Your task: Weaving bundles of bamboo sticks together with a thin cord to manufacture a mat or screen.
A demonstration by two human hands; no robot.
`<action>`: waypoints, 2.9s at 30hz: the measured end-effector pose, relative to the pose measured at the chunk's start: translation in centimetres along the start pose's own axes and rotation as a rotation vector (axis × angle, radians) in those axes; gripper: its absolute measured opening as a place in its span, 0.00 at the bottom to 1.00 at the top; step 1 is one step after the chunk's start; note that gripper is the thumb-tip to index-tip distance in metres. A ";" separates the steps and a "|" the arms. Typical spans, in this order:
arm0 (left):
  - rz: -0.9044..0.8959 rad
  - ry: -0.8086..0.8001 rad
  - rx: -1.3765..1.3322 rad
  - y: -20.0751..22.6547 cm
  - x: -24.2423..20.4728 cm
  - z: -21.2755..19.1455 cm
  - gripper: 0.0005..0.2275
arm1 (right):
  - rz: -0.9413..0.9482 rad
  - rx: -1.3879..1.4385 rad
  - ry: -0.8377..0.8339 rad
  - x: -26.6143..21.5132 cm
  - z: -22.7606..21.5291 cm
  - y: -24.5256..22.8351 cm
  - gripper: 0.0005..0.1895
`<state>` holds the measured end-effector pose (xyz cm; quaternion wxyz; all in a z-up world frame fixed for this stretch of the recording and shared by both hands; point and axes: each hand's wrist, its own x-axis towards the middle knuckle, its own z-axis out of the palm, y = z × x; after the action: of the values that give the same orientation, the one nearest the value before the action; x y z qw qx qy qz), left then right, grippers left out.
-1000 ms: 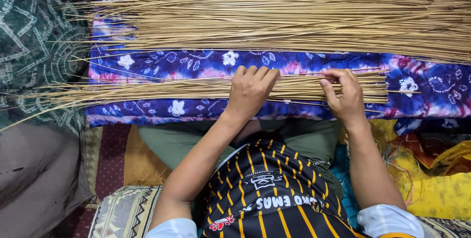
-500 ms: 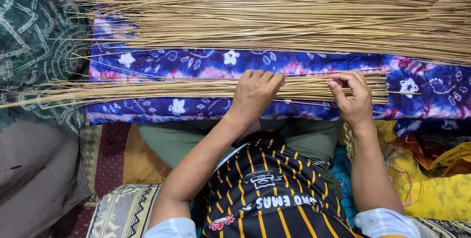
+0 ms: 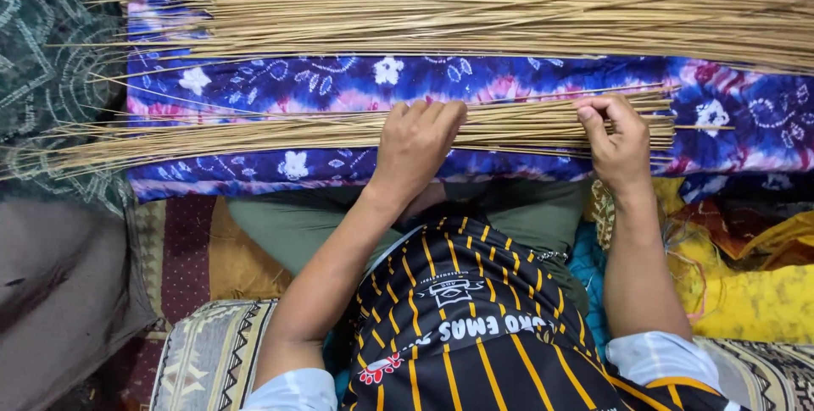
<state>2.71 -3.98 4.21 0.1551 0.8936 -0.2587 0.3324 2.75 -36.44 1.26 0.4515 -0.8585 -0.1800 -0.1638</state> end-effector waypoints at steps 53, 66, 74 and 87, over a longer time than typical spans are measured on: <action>-0.100 -0.107 -0.011 -1.0 -1.6 -9.5 0.03 | -0.199 -0.515 -0.003 -1.8 -2.5 0.1 0.06; -0.076 -0.122 -0.030 1.1 -1.6 -6.8 0.05 | -0.282 -0.375 -0.075 -0.8 -0.7 -4.8 0.06; -0.089 -0.081 0.009 -0.5 -2.9 -7.4 0.05 | -0.252 -0.483 -0.070 -0.8 -1.4 -4.6 0.05; -0.113 -0.021 -0.064 -2.6 -4.4 -5.3 0.06 | -0.291 -0.277 -0.096 1.4 1.7 -4.4 0.04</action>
<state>-1.36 2.11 4.90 0.1993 0.9047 -0.2198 0.3056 2.20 -32.46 4.10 0.2915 -0.8840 -0.2993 -0.2097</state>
